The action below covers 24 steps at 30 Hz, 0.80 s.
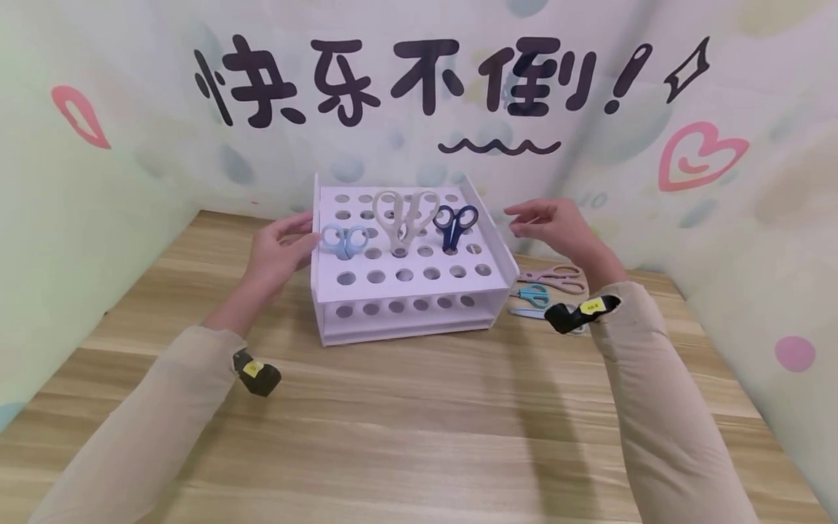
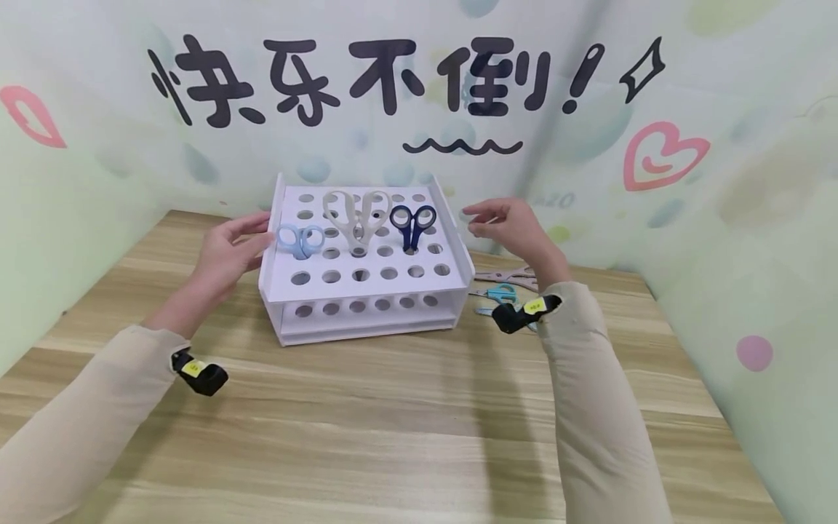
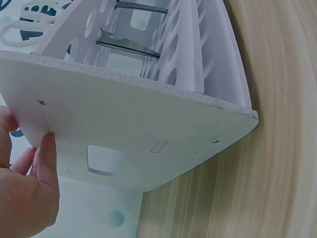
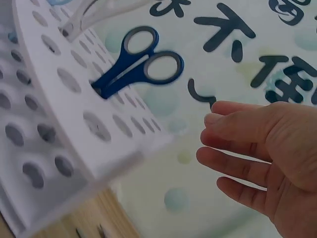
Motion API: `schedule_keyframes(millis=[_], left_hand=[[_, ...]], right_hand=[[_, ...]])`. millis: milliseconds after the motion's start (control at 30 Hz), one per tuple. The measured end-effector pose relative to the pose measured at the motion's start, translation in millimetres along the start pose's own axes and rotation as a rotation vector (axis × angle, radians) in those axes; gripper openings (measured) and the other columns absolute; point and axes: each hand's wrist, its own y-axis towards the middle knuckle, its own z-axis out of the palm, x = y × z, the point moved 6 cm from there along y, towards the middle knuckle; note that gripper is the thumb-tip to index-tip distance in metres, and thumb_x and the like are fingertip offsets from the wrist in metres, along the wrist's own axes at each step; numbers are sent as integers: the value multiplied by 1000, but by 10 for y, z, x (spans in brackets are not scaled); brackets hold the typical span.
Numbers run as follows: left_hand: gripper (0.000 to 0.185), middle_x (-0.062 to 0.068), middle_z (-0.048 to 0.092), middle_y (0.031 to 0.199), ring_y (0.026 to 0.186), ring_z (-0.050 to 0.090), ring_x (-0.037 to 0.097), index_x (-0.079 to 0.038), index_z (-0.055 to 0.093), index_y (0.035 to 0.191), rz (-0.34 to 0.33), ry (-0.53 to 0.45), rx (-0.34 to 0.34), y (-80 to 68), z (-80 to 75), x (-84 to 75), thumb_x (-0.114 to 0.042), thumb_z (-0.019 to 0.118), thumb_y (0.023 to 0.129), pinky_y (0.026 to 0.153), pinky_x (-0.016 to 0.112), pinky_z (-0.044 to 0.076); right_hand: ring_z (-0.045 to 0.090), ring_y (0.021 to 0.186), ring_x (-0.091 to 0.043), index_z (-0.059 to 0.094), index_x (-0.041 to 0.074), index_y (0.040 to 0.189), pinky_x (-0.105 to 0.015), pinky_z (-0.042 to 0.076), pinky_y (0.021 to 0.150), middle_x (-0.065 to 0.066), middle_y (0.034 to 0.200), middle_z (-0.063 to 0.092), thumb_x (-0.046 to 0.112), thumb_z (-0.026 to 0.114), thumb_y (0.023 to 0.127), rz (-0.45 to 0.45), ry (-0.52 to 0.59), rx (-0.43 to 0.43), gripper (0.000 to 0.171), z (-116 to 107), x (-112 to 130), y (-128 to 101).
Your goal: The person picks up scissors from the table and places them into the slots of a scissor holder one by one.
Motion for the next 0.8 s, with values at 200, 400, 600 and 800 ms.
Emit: schedule_keyframes(millis=[200, 400, 600, 800], left_hand=[[48, 11, 46, 128, 108, 52, 22, -11, 46, 134, 5, 4, -6, 9, -10, -25, -13, 61, 88, 78, 21, 54], [48, 11, 46, 127, 107, 52, 22, -10, 46, 134, 12, 11, -8, 12, -25, -34, -14, 60, 89, 77, 21, 54], [47, 11, 46, 126, 105, 53, 21, -10, 47, 134, 12, 0, -2, 28, 4, -12, -13, 60, 88, 78, 22, 54], [47, 10, 46, 127, 106, 52, 21, -11, 47, 134, 0, -4, -9, 28, -4, 14, -14, 60, 88, 78, 21, 54]], right_hand=[[61, 89, -21, 60, 4, 118, -22, 52, 74, -14, 105, 63, 19, 63, 88, 26, -23, -21, 34, -107, -323, -256], [60, 83, -10, 57, 1, 121, -23, 51, 70, -9, 97, 65, 26, 60, 89, 74, -26, 24, 41, -131, -709, -508], [57, 81, -12, 58, -1, 120, -26, 48, 71, -17, 100, 64, 29, 61, 88, 106, -90, 37, 43, -87, -1109, -761], [54, 79, -3, 58, -5, 118, -20, 47, 65, -20, 104, 63, 28, 62, 88, 128, -100, -13, 45, -55, -1382, -972]])
